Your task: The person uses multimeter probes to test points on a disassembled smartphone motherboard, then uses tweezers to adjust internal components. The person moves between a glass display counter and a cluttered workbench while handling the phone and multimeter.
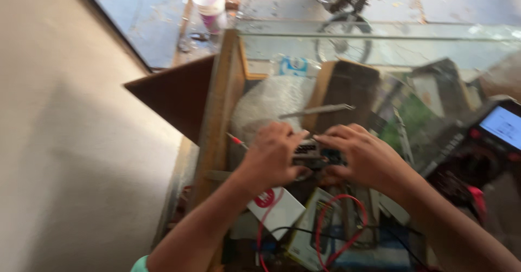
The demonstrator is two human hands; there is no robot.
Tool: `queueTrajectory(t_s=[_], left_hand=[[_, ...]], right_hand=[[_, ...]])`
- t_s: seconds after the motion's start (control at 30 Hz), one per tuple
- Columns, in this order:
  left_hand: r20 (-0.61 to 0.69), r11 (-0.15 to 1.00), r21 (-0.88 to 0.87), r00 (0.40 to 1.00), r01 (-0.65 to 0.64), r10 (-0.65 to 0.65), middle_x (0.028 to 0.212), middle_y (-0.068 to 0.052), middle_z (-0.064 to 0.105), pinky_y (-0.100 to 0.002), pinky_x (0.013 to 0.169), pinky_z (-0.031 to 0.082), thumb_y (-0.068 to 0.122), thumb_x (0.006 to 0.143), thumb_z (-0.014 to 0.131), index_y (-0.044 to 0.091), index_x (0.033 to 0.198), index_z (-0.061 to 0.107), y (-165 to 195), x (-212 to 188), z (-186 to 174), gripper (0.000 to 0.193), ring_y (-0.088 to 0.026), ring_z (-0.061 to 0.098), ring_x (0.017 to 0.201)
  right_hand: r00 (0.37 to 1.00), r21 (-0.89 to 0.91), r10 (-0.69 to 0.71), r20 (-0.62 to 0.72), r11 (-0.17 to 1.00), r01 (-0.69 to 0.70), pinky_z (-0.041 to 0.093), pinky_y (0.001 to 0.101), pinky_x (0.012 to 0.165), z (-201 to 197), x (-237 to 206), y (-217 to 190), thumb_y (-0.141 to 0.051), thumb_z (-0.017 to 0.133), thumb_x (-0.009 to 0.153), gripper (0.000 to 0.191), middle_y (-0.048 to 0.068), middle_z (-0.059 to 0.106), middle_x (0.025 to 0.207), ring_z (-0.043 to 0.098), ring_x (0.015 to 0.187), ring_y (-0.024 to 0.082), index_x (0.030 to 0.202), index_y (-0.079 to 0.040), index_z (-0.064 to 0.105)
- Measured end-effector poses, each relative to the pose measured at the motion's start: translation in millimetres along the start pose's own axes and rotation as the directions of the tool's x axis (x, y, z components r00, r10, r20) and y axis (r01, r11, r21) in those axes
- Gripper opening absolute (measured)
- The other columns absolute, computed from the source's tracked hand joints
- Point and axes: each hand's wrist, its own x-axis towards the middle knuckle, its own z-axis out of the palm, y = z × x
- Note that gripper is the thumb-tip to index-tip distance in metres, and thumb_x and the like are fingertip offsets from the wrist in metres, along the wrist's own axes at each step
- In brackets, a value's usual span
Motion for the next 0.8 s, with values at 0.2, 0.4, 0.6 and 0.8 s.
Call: queueTrajectory(t_s=[0.2,0.4,0.6,0.8], left_hand=[[0.069,0.992,-0.026,0.990,0.126,-0.124,0.107,-0.013,0.058,-0.047,0.098,0.036,0.046,0.055,0.095,0.010,0.130,0.063,-3.1,10.0,-4.9,0.089,-0.033,0.051,0.113],[0.097,0.960,0.026,0.955,0.278,-0.279,0.110,-0.012,0.061,-0.043,0.097,0.043,0.043,0.054,0.096,0.015,0.120,0.066,4.1,8.8,-4.1,0.077,-0.031,0.058,0.111],[0.183,0.882,-0.094,0.879,0.462,-0.440,0.098,-0.008,0.077,-0.044,0.085,0.054,0.043,0.054,0.094,0.014,0.113,0.063,11.5,10.1,-13.5,0.073,-0.029,0.075,0.096],[0.140,0.565,-0.592,0.764,0.574,-0.630,0.099,-0.010,0.072,-0.032,0.068,0.066,0.046,0.055,0.093,0.007,0.114,0.054,27.3,3.6,-23.2,0.081,-0.017,0.076,0.081]], right_hand=[[0.992,0.071,-0.095,-0.084,0.992,0.101,0.043,0.0430,0.109,-0.7,1.1,-0.9,-0.037,0.090,0.065,0.087,0.006,0.059,0.140,0.054,0.126,0.028,0.145,-0.023,0.059],[0.979,0.041,0.202,0.003,0.978,-0.202,0.050,0.0384,0.106,-3.3,-2.2,-5.3,-0.041,0.089,0.066,0.107,0.011,0.059,0.129,0.060,0.121,0.028,0.157,-0.026,0.034],[0.961,0.608,0.274,0.039,0.757,-0.240,0.059,0.0379,0.093,-0.1,0.1,-1.0,-0.041,0.087,0.069,0.122,0.010,0.062,0.130,0.070,0.106,0.022,0.167,-0.023,0.015],[0.990,0.990,0.135,0.043,0.124,-0.060,0.063,0.0367,0.078,16.4,-0.1,-0.7,-0.021,0.072,0.089,0.065,0.014,0.074,0.107,0.073,0.089,0.018,0.149,-0.004,0.054]])
